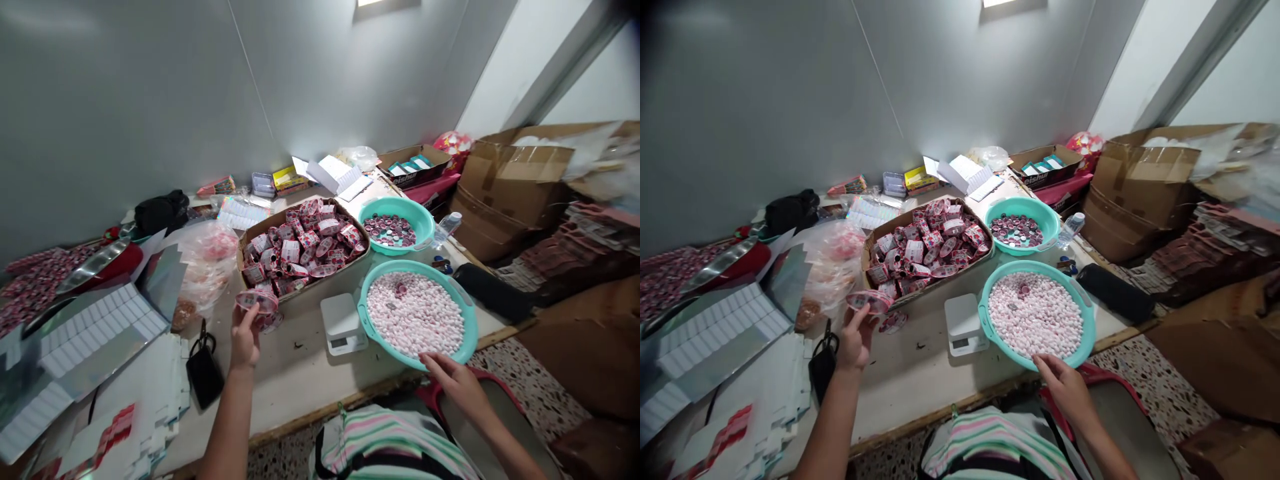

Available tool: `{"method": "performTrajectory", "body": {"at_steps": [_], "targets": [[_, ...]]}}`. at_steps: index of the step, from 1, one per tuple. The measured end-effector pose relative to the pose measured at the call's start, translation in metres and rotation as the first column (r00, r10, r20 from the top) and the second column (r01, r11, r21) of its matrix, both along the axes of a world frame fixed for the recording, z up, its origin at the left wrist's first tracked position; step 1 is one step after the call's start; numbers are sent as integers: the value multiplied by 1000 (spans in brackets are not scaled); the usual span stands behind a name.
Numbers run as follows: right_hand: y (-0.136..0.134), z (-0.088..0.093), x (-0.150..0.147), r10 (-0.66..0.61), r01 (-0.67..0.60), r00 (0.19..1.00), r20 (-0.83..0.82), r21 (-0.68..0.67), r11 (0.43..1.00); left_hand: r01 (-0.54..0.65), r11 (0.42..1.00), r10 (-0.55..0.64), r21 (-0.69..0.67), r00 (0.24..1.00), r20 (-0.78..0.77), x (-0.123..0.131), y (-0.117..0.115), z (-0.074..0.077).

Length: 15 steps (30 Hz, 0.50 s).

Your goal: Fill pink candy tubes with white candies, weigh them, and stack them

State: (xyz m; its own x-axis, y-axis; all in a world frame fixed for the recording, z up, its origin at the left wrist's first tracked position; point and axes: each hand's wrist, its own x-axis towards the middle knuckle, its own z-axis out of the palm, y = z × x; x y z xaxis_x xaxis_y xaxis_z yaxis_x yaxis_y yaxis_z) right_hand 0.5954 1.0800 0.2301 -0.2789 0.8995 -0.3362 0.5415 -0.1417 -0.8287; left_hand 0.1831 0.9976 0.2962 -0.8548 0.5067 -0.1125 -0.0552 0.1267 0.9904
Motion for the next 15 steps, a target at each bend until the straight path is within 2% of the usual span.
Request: {"method": "performTrajectory", "body": {"at_steps": [2,4,6,9,12,15], "targets": [[13,-10,-1,41,-42,999,21,56,998,28,963,-108,268,952,286,34,-12,5],[28,-22,-3,92,-98,994,51,133,986,49,926,-215,375,884,416,66,-19,7],[47,-36,-4,160,-183,981,108,251,951,61,910,-268,409,840,471,94,-20,7],[80,-57,1,225,-341,930,292,446,828,78,907,-302,414,807,508,129,-12,13],[112,-76,12,138,-428,858,495,540,725,142,908,-352,395,769,534,162,4,25],[136,-90,22,38,-462,790,612,553,693,202,912,-384,356,725,572,194,20,32]]}}
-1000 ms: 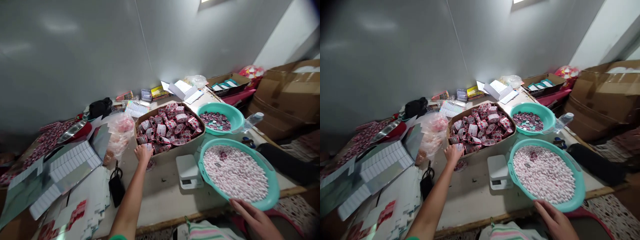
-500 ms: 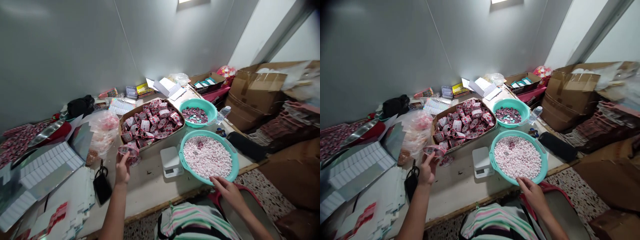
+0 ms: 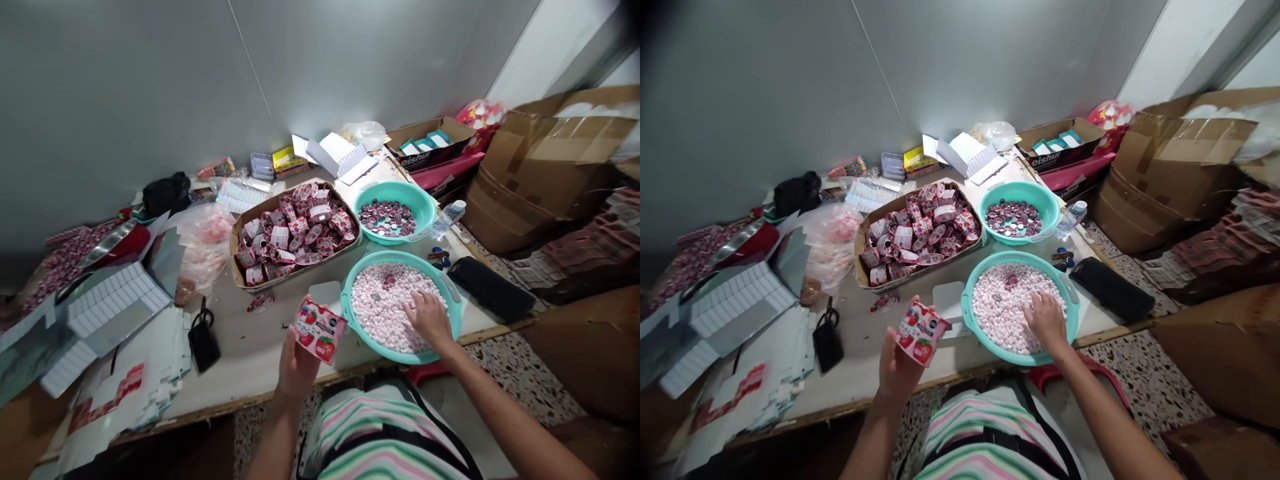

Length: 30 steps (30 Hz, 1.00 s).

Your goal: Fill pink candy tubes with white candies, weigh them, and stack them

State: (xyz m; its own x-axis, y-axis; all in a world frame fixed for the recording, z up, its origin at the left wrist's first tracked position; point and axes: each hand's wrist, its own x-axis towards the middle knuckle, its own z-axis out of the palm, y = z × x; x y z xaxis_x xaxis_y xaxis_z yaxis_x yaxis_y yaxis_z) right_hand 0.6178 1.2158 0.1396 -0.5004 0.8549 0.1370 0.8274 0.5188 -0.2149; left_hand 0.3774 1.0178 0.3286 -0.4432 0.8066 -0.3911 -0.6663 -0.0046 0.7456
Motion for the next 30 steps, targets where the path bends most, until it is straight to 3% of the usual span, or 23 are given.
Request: {"method": "performTrajectory", "body": {"at_steps": [3,10,15,19,24,27,30], "targets": [[8,-8,5,37,-37,997,67,5,999,24,998,-22,-63,999,28,28,9,-4],[-3,-12,2,177,-169,981,78,-98,981,-46,970,58,-240,997,43,72,9,-33],[0,-9,-1,260,-260,965,-29,-220,940,53,967,-82,-248,990,-111,92,16,-40],[3,-4,-7,65,-175,971,-232,-492,853,69,968,-128,-240,962,-239,100,27,-44],[11,1,-15,-160,-127,921,-355,-662,739,51,965,-156,-258,902,-403,103,30,-53],[17,8,-19,-367,-142,823,-433,-783,606,19,950,-177,-311,854,-489,102,29,-60],[21,21,-20,-566,-235,688,-454,-877,419,-2,939,-183,-344,844,-504,100,32,-65]]}}
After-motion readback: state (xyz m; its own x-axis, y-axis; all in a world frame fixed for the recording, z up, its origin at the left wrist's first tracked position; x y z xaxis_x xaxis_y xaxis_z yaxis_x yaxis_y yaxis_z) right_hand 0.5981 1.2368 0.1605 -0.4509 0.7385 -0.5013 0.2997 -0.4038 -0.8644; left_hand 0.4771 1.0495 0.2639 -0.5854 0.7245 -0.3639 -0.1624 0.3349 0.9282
